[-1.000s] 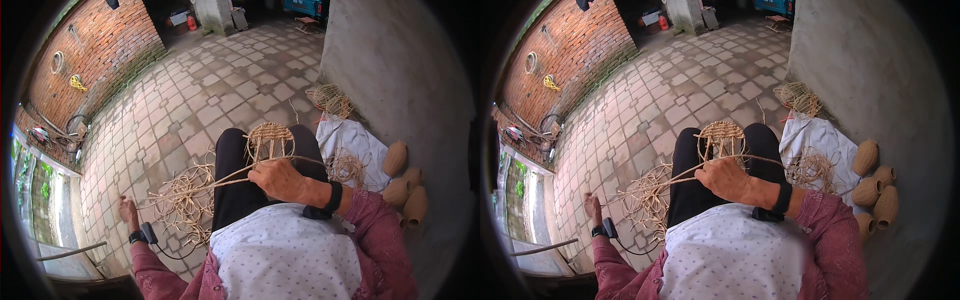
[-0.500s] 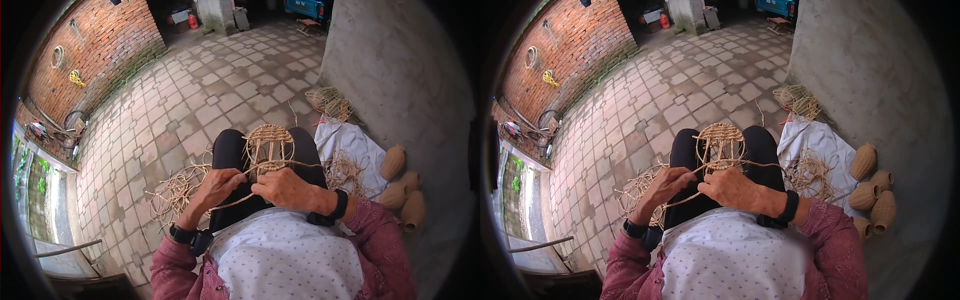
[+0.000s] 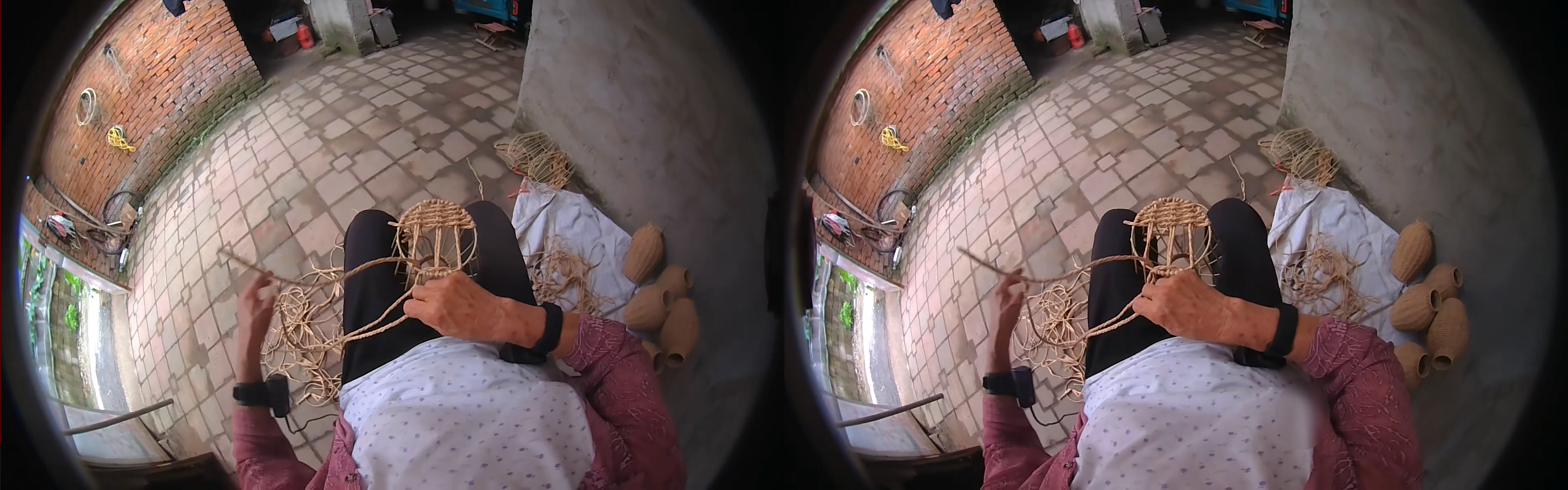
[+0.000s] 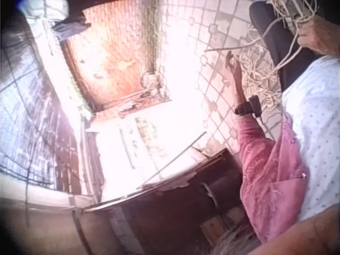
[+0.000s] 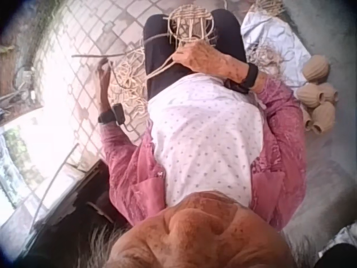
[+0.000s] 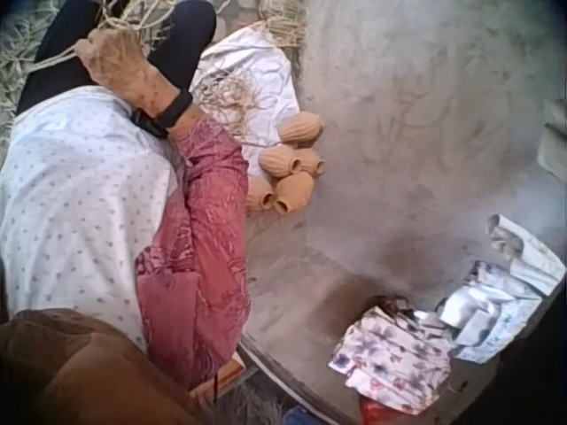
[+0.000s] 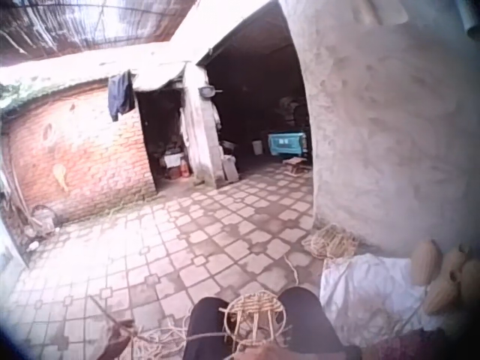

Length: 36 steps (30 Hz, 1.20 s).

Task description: The person is weaving dried straw or plant fibers to create small decorative or functional vessels.

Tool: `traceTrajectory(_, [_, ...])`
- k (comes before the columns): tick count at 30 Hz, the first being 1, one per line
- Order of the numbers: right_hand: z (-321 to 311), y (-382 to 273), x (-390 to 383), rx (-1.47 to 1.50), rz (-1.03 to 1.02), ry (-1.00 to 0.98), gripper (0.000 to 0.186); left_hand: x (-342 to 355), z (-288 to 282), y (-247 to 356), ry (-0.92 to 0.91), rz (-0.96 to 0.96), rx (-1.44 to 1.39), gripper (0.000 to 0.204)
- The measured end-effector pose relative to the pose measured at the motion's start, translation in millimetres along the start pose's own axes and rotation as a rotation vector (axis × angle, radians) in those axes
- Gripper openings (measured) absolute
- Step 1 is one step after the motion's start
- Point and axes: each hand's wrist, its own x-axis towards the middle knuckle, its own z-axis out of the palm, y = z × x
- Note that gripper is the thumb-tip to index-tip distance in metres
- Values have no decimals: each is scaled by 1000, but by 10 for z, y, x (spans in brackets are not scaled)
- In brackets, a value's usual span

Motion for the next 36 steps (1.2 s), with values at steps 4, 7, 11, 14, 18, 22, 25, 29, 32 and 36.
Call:
traceTrajectory(4, [-98,-21,27,-6,15,-63,4,-147,745,1532,-315,499,26,40])
traceTrajectory(7, [-72,-27,32,-14,14,-87,5,-234,820,1713,-561,243,-216,37])
traceTrajectory(11, [-40,-25,90,-18,-6,-39,5,-347,729,1688,-629,441,-59,36])
traceTrajectory(14, [-43,-31,124,-55,2,-97,6,-453,762,1558,-529,537,90,28])
traceTrajectory(18, [-62,-33,144,-18,-12,-83,6,-416,496,1252,-547,334,31,12])
traceTrajectory(22, [-55,-37,176,-46,-20,-94,6,-285,-502,-52,135,-71,627,12])
traceTrajectory(25, [-36,21,296,-19,25,-78,12,-379,-862,181,565,-84,622,13])
traceTrajectory(29, [-440,264,592,365,252,50,12,-382,-337,989,726,141,257,8])
traceTrajectory(32, [-521,539,486,313,379,137,13,-462,298,1611,364,358,-31,8])
traceTrajectory(36, [-542,651,298,127,549,204,15,-176,803,2022,-61,628,-135,17])
